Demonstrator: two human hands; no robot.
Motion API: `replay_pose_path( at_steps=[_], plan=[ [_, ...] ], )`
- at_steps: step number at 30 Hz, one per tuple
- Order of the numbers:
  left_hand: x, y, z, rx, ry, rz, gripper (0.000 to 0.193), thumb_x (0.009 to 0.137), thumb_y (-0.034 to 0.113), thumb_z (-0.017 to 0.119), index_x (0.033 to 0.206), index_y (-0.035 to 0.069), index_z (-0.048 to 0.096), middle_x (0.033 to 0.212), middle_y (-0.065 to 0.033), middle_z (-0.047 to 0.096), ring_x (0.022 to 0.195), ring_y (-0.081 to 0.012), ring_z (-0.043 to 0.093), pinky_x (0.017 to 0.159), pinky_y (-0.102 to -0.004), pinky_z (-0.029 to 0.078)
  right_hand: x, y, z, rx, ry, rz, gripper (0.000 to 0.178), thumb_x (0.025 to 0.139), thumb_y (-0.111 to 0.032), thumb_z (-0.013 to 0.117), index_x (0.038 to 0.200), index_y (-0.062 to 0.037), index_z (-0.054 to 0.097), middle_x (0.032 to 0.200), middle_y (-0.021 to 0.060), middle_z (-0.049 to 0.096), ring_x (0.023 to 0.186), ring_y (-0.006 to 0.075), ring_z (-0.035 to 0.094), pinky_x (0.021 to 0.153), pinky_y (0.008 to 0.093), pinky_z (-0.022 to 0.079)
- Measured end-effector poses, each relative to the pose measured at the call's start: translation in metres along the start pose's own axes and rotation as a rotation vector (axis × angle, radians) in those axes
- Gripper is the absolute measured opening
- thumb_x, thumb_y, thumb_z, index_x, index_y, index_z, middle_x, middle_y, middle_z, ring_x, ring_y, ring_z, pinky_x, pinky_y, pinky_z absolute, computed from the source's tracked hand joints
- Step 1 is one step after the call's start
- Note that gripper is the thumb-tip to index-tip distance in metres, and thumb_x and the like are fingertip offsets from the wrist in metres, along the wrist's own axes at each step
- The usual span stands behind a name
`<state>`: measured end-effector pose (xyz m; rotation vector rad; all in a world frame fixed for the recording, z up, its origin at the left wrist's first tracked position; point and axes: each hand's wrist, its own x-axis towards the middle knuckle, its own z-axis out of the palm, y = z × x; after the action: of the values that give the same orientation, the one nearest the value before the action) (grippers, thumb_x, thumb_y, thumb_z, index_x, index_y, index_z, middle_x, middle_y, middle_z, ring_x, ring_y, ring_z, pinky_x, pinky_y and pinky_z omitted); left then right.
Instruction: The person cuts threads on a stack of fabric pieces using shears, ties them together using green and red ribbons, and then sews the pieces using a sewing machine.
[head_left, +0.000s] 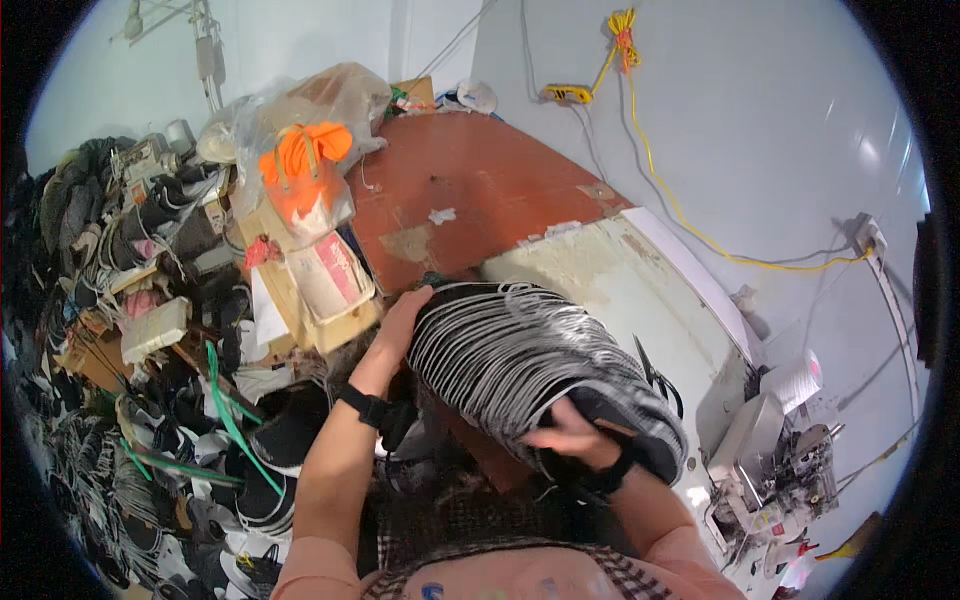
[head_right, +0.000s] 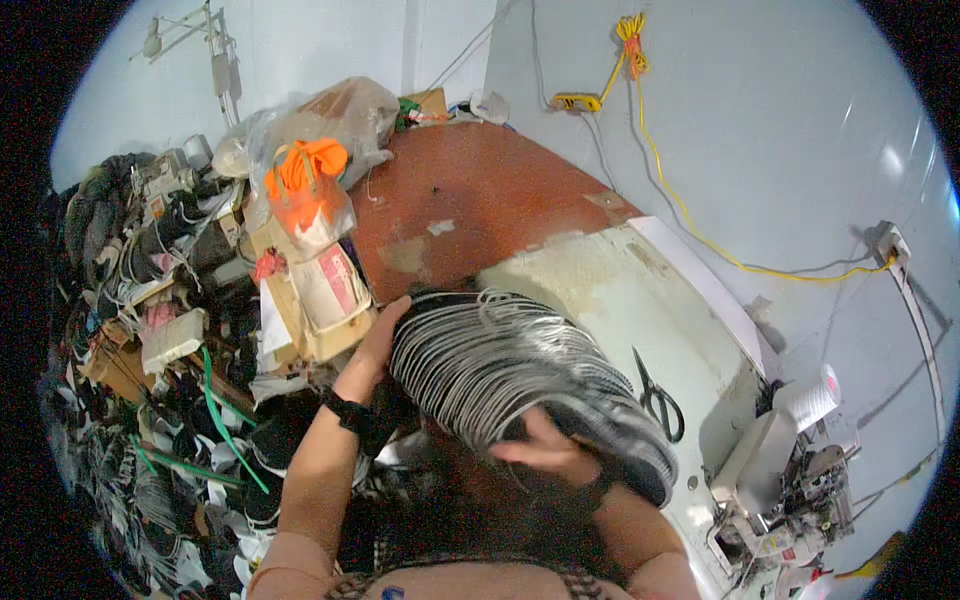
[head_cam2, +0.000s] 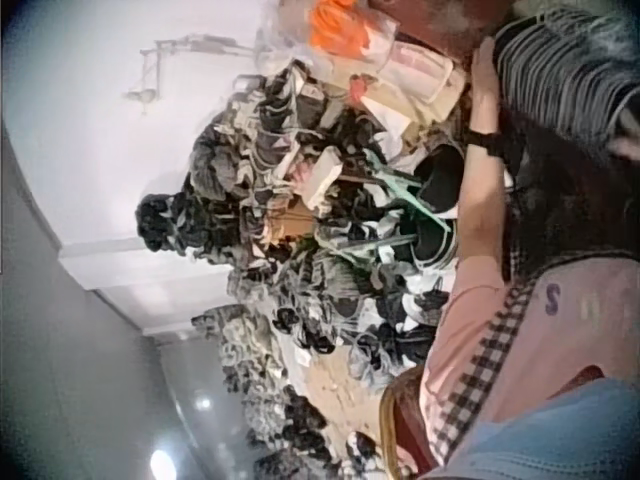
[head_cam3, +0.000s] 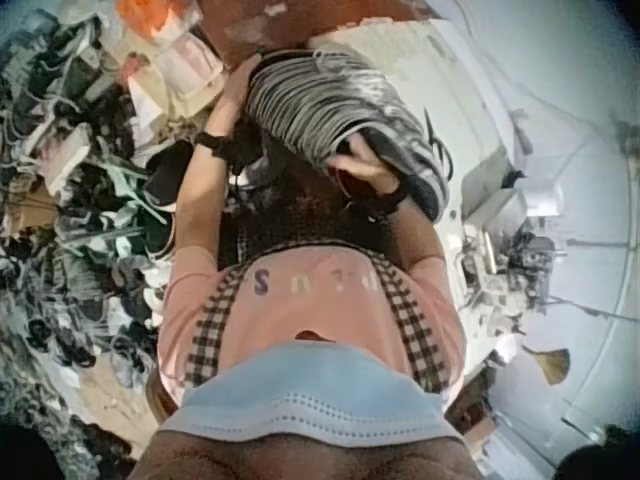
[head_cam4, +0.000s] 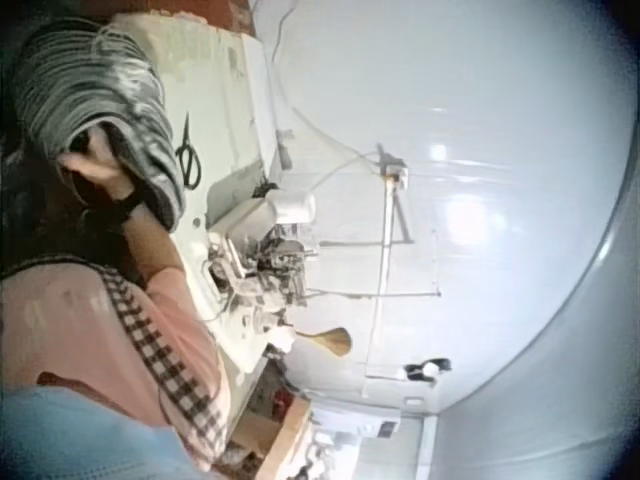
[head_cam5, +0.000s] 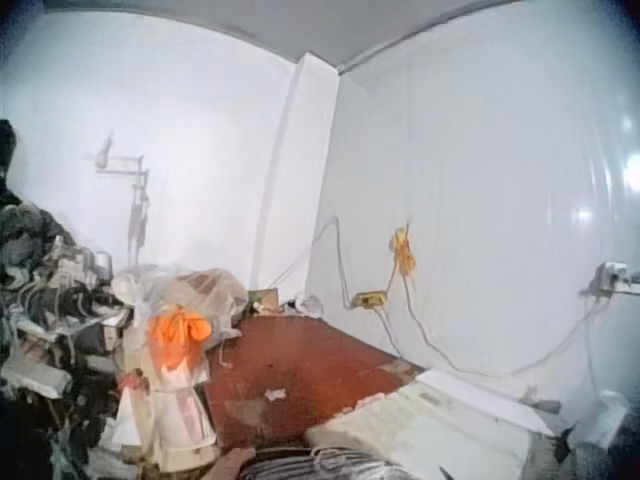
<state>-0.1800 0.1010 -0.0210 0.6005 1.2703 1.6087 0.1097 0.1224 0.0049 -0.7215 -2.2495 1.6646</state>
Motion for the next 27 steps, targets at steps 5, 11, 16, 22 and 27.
replay_pose_path(
  at_steps=[5, 11, 16, 22, 27],
  plan=[
    [-0.081, 0.003, 0.006, -0.11, -0.15, -0.174, 0.052, 0.092, 0.044, 0.049, 0.127, 0.006, 0.051, 0.118, -0.0086, 0.059, 0.105, -0.0192, 0.057, 0.085, -0.0314, 0.047, -0.087, -0.018, -0.042, 0.117, -0.07, 0.07, 0.066, 0.082, -0.04, 0.058, 0.131, 0.0011, 0.042, 0.128, 0.0156, 0.051, 0.118, 0.0261, 0.048, 0.104, 0.0379, 0.034],
    [-0.107, -0.051, 0.021, 0.039, -0.338, -0.267, 0.045, 0.096, 0.038, 0.044, 0.125, 0.005, 0.053, 0.116, -0.0063, 0.061, 0.1, -0.0182, 0.059, 0.087, -0.0291, 0.046, -0.129, -0.025, -0.046, 0.415, 0.068, 0.172, 0.054, 0.091, -0.043, 0.041, 0.123, -0.0007, 0.048, 0.118, 0.0142, 0.057, 0.104, 0.0202, 0.055, 0.095, 0.0356, 0.041],
    [-0.122, -0.073, 0.019, -0.046, -0.059, -0.187, 0.044, 0.093, 0.035, 0.05, 0.124, 0.003, 0.053, 0.123, -0.0087, 0.057, 0.112, -0.0219, 0.053, 0.096, -0.0362, 0.041, -0.15, -0.04, -0.068, 0.488, 0.123, 0.489, 0.037, 0.093, -0.026, 0.046, 0.121, -0.0033, 0.052, 0.112, 0.0071, 0.064, 0.1, 0.02, 0.061, 0.09, 0.0369, 0.046],
    [-0.169, -0.078, 0.035, -0.553, -0.059, -0.327, 0.054, 0.088, 0.04, 0.056, 0.13, 0.007, 0.047, 0.13, -0.0096, 0.052, 0.12, -0.0281, 0.046, 0.1, -0.0455, 0.035, -0.127, -0.043, -0.037, 0.782, 0.049, 0.694, 0.042, 0.089, -0.031, 0.053, 0.122, -0.0046, 0.052, 0.115, 0.0083, 0.062, 0.102, 0.0237, 0.06, 0.091, 0.0426, 0.046],
    [-0.217, -0.022, 0.003, -0.795, 0.048, 0.127, 0.044, 0.086, 0.033, 0.059, 0.121, 0.007, 0.056, 0.119, -0.0081, 0.06, 0.108, -0.0245, 0.055, 0.095, -0.0404, 0.042, -0.098, -0.094, 0.018, 0.523, -0.124, 0.282, 0.034, 0.087, -0.01, 0.054, 0.12, 0.0013, 0.054, 0.114, 0.0106, 0.062, 0.104, 0.0195, 0.059, 0.089, 0.0329, 0.047]
  ],
)
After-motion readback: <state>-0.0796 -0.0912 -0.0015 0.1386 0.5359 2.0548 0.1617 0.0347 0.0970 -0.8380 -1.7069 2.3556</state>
